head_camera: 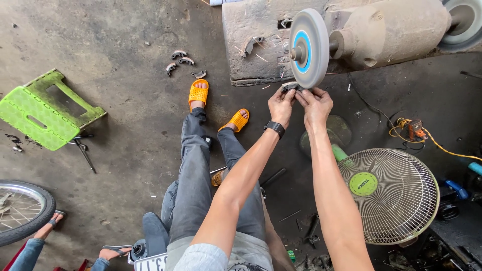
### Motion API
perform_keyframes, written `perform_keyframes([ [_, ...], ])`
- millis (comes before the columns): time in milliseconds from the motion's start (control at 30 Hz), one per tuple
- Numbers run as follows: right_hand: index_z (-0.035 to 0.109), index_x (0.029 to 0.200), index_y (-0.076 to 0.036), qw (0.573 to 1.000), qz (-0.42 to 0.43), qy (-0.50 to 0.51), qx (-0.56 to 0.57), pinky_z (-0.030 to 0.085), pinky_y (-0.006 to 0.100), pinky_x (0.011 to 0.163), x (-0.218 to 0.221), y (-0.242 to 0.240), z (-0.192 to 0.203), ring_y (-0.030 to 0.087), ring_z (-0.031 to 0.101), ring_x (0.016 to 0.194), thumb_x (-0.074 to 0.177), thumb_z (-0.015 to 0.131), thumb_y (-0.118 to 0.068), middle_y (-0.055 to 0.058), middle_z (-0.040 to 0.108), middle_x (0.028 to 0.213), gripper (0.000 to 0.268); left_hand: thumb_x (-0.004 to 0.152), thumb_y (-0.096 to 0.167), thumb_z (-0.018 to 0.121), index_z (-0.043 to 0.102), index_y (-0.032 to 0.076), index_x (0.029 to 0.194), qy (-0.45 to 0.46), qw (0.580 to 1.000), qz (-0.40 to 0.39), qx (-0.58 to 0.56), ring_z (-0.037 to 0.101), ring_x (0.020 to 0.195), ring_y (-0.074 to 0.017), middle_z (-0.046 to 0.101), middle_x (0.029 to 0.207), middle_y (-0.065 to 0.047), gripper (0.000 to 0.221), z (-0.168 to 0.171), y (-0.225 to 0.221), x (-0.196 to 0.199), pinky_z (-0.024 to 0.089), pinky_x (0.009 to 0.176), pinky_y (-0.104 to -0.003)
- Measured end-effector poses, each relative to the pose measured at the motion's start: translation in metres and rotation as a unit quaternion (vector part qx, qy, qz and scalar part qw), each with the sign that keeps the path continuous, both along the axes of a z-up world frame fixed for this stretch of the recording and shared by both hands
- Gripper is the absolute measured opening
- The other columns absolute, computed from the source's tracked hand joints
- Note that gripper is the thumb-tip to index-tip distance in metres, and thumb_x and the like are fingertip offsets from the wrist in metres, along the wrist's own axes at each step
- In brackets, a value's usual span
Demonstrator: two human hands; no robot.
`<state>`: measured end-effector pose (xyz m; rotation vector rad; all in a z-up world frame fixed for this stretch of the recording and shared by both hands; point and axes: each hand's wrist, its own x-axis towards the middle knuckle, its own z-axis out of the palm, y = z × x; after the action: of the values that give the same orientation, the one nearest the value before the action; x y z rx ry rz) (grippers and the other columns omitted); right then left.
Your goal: Grinding the edges of motorcycle brake shoes using a bench grinder in a workshop.
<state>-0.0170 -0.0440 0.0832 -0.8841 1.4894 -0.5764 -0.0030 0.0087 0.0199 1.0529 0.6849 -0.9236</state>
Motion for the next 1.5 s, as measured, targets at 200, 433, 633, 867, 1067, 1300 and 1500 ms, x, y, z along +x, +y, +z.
perform_keyframes([
  [200, 0.049, 0.113, 0.004, 0.981, 0.124, 0.005, 0.149, 0.056, 0.046, 0.076, -0.027, 0.024, 0.006, 0.039, 0.065, 0.085, 0.077, 0.069, 0.000, 0.023, 0.059, 0.095, 0.042, 0.083, 0.004, 0.065, 0.059, 0.003, 0.113, -0.198, 0.970, -0.137, 0.027, 0.060, 0.088, -0.0176, 0.065, 0.092, -0.015, 0.030, 0.024, 0.053, 0.034, 0.055, 0.074, -0.034],
  [433, 0.058, 0.114, -0.004, 0.965, 0.241, 0.026, 0.104, 0.057, 0.035, 0.067, -0.032, 0.065, 0.005, 0.021, 0.064, 0.084, 0.084, 0.065, -0.006, 0.018, 0.063, 0.098, 0.031, 0.075, 0.009, 0.070, 0.051, 0.017, 0.127, -0.400, 0.808, -0.430, 0.056, 0.062, 0.087, -0.0216, 0.064, 0.090, -0.005, 0.056, 0.012, 0.088, 0.042, 0.052, 0.077, -0.034],
  [633, 0.058, 0.113, 0.001, 0.984, 0.153, -0.028, 0.090, 0.059, 0.036, 0.070, -0.048, 0.057, -0.022, 0.024, 0.067, 0.081, 0.083, 0.065, -0.001, 0.017, 0.065, 0.093, 0.031, 0.078, 0.001, 0.063, 0.036, 0.006, 0.134, -0.415, 0.748, -0.516, 0.034, 0.060, 0.092, -0.0316, 0.066, 0.097, -0.015, 0.063, 0.036, 0.079, 0.060, 0.050, 0.083, -0.041],
  [867, 0.057, 0.105, 0.001, 0.990, 0.025, -0.103, 0.089, 0.058, 0.042, 0.080, -0.025, 0.031, -0.025, 0.028, 0.067, 0.084, 0.084, 0.062, 0.001, 0.019, 0.065, 0.092, 0.022, 0.084, 0.018, 0.066, 0.057, 0.003, 0.114, -0.205, 0.905, -0.367, 0.060, 0.066, 0.089, -0.0244, 0.066, 0.096, -0.016, 0.034, 0.024, 0.060, 0.058, 0.055, 0.072, -0.030],
  [1067, 0.058, 0.100, 0.002, 0.993, -0.017, -0.100, 0.056, 0.056, 0.041, 0.083, -0.016, 0.016, -0.051, 0.026, 0.067, 0.082, 0.083, 0.064, -0.001, 0.017, 0.064, 0.088, 0.018, 0.084, 0.013, 0.063, 0.063, 0.003, 0.097, -0.158, 0.945, -0.253, 0.132, 0.068, 0.070, -0.0220, 0.068, 0.074, -0.016, 0.017, 0.031, 0.025, 0.055, 0.056, 0.061, -0.030],
  [1300, 0.060, 0.098, 0.005, 0.995, -0.043, -0.084, 0.016, 0.054, 0.045, 0.086, -0.009, 0.018, -0.047, 0.028, 0.066, 0.083, 0.083, 0.065, 0.001, 0.019, 0.063, 0.085, 0.017, 0.083, 0.009, 0.062, 0.062, 0.002, 0.090, -0.163, 0.946, -0.240, 0.147, 0.067, 0.063, -0.0193, 0.066, 0.066, -0.016, 0.010, 0.023, 0.017, 0.053, 0.055, 0.058, -0.027],
  [1500, 0.060, 0.093, 0.003, 0.996, -0.060, -0.061, -0.011, 0.054, 0.042, 0.085, 0.000, 0.021, -0.039, 0.022, 0.063, 0.079, 0.083, 0.064, 0.001, 0.014, 0.058, 0.081, 0.011, 0.083, 0.006, 0.061, 0.062, -0.002, 0.091, -0.131, 0.959, -0.227, 0.112, 0.067, 0.067, -0.0231, 0.065, 0.070, -0.022, 0.011, 0.028, 0.015, 0.059, 0.056, 0.059, -0.028],
])
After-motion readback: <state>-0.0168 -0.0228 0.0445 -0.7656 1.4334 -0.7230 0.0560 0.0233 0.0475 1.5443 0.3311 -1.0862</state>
